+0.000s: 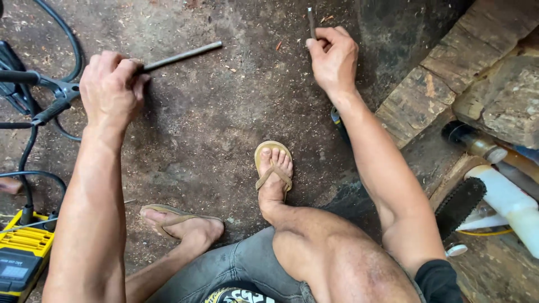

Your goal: The person is preparing and positioning metal rods and components for welding or assembly on a workshop floor.

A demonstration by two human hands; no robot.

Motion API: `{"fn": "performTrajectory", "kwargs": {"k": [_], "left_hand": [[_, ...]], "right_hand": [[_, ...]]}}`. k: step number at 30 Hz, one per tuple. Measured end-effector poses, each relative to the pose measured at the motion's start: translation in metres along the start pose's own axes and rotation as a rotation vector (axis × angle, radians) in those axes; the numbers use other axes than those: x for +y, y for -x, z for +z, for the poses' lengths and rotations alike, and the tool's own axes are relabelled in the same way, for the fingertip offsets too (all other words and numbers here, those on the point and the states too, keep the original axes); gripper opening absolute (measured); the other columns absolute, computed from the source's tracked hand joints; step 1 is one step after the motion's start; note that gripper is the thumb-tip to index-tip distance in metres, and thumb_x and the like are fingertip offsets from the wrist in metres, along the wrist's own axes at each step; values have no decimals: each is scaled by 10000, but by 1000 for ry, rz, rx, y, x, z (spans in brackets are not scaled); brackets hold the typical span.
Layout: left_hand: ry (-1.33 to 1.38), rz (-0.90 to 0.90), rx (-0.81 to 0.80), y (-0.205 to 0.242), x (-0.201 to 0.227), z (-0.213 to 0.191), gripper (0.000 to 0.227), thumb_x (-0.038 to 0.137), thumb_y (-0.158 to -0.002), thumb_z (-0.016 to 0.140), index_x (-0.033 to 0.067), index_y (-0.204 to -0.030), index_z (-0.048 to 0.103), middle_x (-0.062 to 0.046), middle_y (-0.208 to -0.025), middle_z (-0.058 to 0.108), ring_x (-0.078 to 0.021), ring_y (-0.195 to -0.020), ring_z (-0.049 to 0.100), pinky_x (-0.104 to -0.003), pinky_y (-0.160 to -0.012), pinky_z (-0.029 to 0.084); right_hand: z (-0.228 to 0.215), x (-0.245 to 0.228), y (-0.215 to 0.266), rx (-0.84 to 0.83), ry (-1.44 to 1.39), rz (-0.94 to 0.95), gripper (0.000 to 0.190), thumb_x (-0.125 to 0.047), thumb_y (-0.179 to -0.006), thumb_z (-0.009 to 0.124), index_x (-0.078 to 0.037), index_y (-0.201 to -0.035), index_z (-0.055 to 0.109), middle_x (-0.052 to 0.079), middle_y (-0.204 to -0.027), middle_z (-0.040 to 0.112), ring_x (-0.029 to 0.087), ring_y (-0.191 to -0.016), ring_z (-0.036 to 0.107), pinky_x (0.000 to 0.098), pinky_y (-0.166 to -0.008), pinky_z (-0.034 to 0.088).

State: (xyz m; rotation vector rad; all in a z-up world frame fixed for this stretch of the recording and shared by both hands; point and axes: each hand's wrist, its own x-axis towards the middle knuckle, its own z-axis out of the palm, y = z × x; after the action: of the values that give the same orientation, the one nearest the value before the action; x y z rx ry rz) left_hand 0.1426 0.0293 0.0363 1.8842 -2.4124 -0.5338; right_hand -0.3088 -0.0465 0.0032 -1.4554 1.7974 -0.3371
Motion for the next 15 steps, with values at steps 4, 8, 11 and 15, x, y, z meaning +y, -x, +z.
{"fn": "performTrajectory", "kwargs": {"k": [4,8,11,15], "left_hand": [[61,-9,-21,3,-15,29,94,88,-995,784,89,-971,694,-45,-989,634,-212,-964,608,-347,-845,517],[154,136,126,-35,35,28,85,10,-984,735,68,-1013,680,-52,-1039,665,-217,-981,628,-354,-837,516],[172,155,182,-70,79,34,88,11,-977,759,64,-997,691,-53,-989,639,-232,-950,606,-374,-810,498],[179,109,194,-85,104,46,98,60,-946,768,76,-923,674,-52,-987,590,-255,-944,580,-385,-809,489]], "right_hand": [[11,-3,7,58,-56,-31,196,-70,-925,764,5,-1106,762,27,-877,638,105,-717,611,285,-654,521],[22,3,12,116,-86,-126,199,-49,-950,753,8,-1140,744,19,-882,625,85,-701,591,255,-622,513],[25,1,9,130,-119,-143,236,-37,-954,750,4,-1183,719,15,-882,622,65,-683,574,231,-591,509],[25,2,9,95,-233,-82,302,-30,-944,761,11,-1224,655,2,-849,638,39,-659,580,209,-577,519]]}}
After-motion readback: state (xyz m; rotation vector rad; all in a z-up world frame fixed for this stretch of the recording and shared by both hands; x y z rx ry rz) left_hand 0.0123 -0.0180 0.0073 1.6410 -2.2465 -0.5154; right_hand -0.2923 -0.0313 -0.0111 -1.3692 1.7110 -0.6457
